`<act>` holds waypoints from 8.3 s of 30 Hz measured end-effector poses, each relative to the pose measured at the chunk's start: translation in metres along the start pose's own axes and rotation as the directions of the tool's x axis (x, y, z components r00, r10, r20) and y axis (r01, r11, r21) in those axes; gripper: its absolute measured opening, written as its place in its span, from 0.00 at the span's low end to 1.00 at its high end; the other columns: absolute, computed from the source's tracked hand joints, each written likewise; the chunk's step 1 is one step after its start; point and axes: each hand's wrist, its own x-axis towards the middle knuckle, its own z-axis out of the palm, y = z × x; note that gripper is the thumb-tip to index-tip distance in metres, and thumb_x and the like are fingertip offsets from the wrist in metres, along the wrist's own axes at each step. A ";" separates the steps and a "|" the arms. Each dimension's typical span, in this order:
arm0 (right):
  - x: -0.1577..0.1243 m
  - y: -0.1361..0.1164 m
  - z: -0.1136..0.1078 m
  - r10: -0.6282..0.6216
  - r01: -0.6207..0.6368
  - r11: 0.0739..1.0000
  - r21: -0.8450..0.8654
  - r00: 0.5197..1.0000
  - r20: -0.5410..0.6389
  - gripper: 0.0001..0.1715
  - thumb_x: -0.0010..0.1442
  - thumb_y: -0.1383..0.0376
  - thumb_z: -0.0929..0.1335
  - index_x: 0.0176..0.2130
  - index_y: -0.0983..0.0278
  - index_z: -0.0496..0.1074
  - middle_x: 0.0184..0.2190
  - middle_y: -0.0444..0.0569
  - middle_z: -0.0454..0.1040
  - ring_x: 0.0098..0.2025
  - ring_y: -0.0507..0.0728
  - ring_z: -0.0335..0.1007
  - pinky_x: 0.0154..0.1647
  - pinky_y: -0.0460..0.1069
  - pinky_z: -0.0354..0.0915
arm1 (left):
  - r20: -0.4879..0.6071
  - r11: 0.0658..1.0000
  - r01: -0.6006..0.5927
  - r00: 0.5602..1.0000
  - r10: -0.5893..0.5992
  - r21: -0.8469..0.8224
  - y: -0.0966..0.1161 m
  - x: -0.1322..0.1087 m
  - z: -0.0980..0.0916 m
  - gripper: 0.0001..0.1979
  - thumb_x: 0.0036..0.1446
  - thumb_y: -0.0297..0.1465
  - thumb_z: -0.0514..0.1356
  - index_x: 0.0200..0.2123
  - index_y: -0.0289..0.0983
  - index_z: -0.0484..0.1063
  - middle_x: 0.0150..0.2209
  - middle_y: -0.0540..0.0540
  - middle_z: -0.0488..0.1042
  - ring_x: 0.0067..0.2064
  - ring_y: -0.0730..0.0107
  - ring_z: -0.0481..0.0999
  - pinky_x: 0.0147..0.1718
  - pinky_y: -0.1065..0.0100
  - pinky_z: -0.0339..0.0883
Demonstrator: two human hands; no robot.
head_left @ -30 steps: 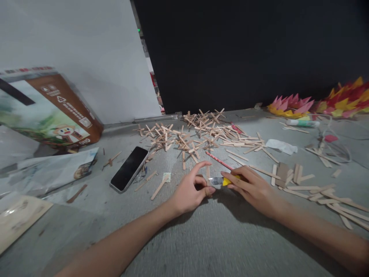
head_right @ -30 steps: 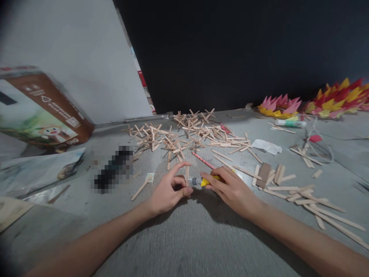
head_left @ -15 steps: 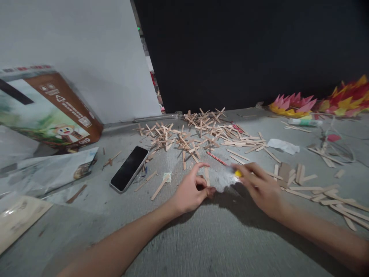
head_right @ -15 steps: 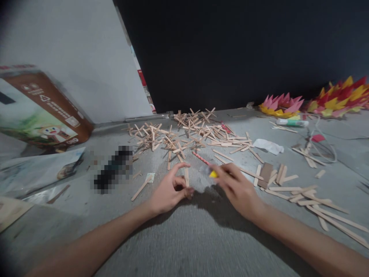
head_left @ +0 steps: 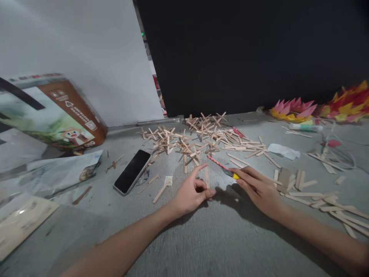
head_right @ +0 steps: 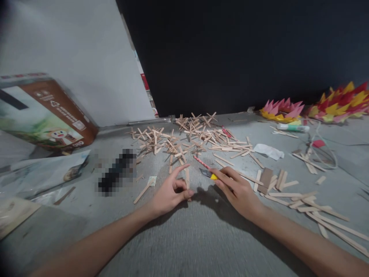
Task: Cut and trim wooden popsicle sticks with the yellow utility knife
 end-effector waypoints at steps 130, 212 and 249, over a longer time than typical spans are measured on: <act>0.017 0.007 0.007 -0.313 0.317 0.948 -0.012 0.940 0.132 0.20 0.75 0.65 0.65 0.63 0.57 0.71 0.46 0.53 0.79 0.44 0.60 0.75 0.45 0.56 0.71 | -0.104 0.961 -0.001 0.994 0.031 0.278 0.001 -0.003 0.011 0.35 0.61 0.41 0.67 0.66 0.36 0.59 0.29 0.49 0.81 0.34 0.62 0.82 0.40 0.65 0.68; 0.004 -0.025 0.011 -0.322 0.314 0.946 0.078 0.936 0.140 0.10 0.70 0.72 0.66 0.49 0.62 0.71 0.35 0.51 0.74 0.37 0.58 0.70 0.37 0.52 0.66 | 0.186 0.861 -0.190 0.976 0.114 0.472 0.003 -0.017 0.017 0.31 0.68 0.35 0.60 0.72 0.42 0.59 0.29 0.51 0.76 0.31 0.68 0.73 0.38 0.68 0.65; 0.011 -0.027 0.008 -0.270 0.278 0.959 -0.047 0.953 0.137 0.18 0.74 0.70 0.64 0.60 0.61 0.69 0.42 0.54 0.77 0.42 0.61 0.69 0.42 0.57 0.69 | -0.031 0.997 -0.021 0.999 0.024 0.068 0.010 -0.010 0.017 0.35 0.65 0.38 0.64 0.70 0.37 0.56 0.30 0.46 0.81 0.29 0.69 0.77 0.34 0.68 0.68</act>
